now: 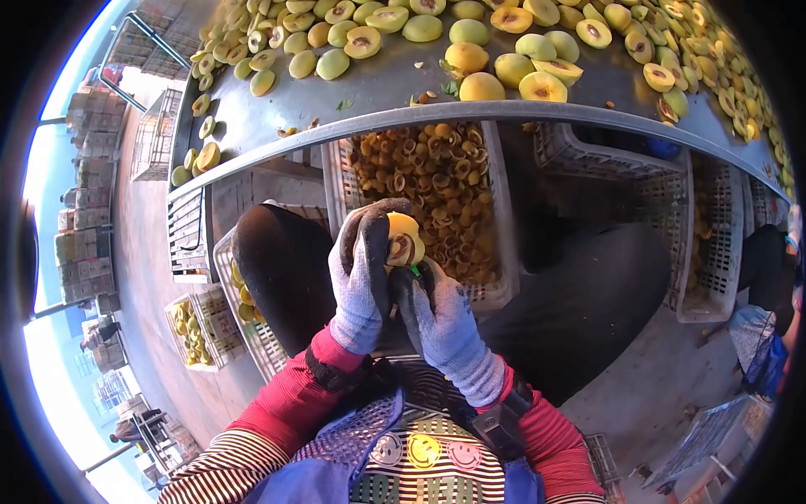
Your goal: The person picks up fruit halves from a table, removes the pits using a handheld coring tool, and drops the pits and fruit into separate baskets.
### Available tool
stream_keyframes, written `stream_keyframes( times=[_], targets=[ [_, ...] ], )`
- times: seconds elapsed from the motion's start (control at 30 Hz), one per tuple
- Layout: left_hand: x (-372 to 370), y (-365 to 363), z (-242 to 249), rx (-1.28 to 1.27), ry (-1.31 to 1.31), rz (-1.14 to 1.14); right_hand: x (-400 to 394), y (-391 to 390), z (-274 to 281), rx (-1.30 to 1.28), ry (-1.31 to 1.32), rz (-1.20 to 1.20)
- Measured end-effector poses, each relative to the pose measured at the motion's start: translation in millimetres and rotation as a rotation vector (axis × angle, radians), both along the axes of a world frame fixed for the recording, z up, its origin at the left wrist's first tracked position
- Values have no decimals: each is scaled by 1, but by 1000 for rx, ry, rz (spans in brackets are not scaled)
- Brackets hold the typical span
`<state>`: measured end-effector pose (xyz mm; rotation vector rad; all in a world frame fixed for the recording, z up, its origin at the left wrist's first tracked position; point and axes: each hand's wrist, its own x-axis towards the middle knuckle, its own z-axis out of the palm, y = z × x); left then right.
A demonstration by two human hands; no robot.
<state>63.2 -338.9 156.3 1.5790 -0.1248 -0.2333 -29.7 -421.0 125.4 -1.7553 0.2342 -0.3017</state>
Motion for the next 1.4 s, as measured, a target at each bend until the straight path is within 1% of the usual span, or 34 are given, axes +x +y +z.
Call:
stream_keyframes(
  times=[0.1,0.13,0.17,0.23,0.27,0.3,0.33,0.37,0.43,0.5,0.53,0.57,0.63,0.67,0.7,0.73,0.77,0.8,0.83,0.87,0.9,0.97,1.0,1.03,1.07,1.1,1.13,1.17,1.2,1.23,1.27,1.3,1.37,1.4],
  targets=[
    [2,3,-4,38,37,-56,-6,0,-8,131,54,41],
    [3,3,-7,42,-3,-68,-7,0,-12,193,89,57],
    [3,3,-9,42,-3,-68,-8,1,-16,194,89,58],
    [3,3,-11,108,64,-101,-10,2,-24,44,45,33],
    [4,4,-9,148,94,-118,-10,2,-24,44,45,36],
    [4,3,-10,148,93,-115,-9,1,-25,-219,-101,34],
    [2,0,-13,95,62,-99,-8,1,-25,-482,-248,30],
    [0,-1,-14,42,32,-82,-8,-1,-22,-483,-248,33],
    [0,-1,-11,32,19,-103,-8,-8,-5,195,73,99],
    [5,2,-11,100,14,-161,-2,-15,11,872,388,166],
    [9,7,-11,106,-53,-234,-2,-14,13,1217,558,199],
    [12,12,-13,110,-16,-317,-4,-12,10,1223,560,214],
    [10,9,-13,76,-26,-339,-9,-8,-1,1968,438,496],
    [9,10,-11,-29,216,-406,-8,-7,-2,2158,348,633],
    [10,11,-11,-142,441,-448,-7,-4,2,2262,250,710],
    [1,10,-41,-18,-88,-339,-1,-2,11,2336,222,753],
    [-9,11,-71,125,-604,-238,-9,-2,8,2392,302,591],
    [-4,12,-65,51,-217,-339,2,0,6,2283,124,795],
    [-1,11,-61,-45,176,-436,16,-6,6,2293,82,989],
    [-12,15,-77,288,-437,-225,16,-9,4,2324,35,834],
    [-12,21,-65,372,-498,-36,13,-12,3,2340,-24,667],
    [5,51,-27,-434,273,124,18,-15,-2,2251,50,579],
    [10,80,-1,-195,130,184,17,-21,-15,2211,125,659],
    [14,109,34,31,-54,202,14,-24,-15,2210,133,652],
    [17,140,43,228,-207,264,12,-27,-15,2139,195,615],
    [19,168,48,170,-125,354,10,-29,-14,2066,252,581],
    [24,218,15,355,-181,383,9,-32,-13,1991,302,543],
    [24,262,11,824,-208,226,7,-34,-11,1915,348,503],
    [21,293,10,1369,-10,104,6,-36,-9,1837,393,463],
    [20,323,-2,1507,203,12,8,-40,-8,1756,437,427],
    [27,326,8,1390,214,101,11,-46,-4,1666,533,209],
    [36,328,16,1273,228,186,19,-55,-1,1306,518,187],
    [71,367,-22,876,30,357,50,-74,18,738,483,118],
    [97,343,-5,756,-14,309,72,-86,29,555,471,59]
  ],
)
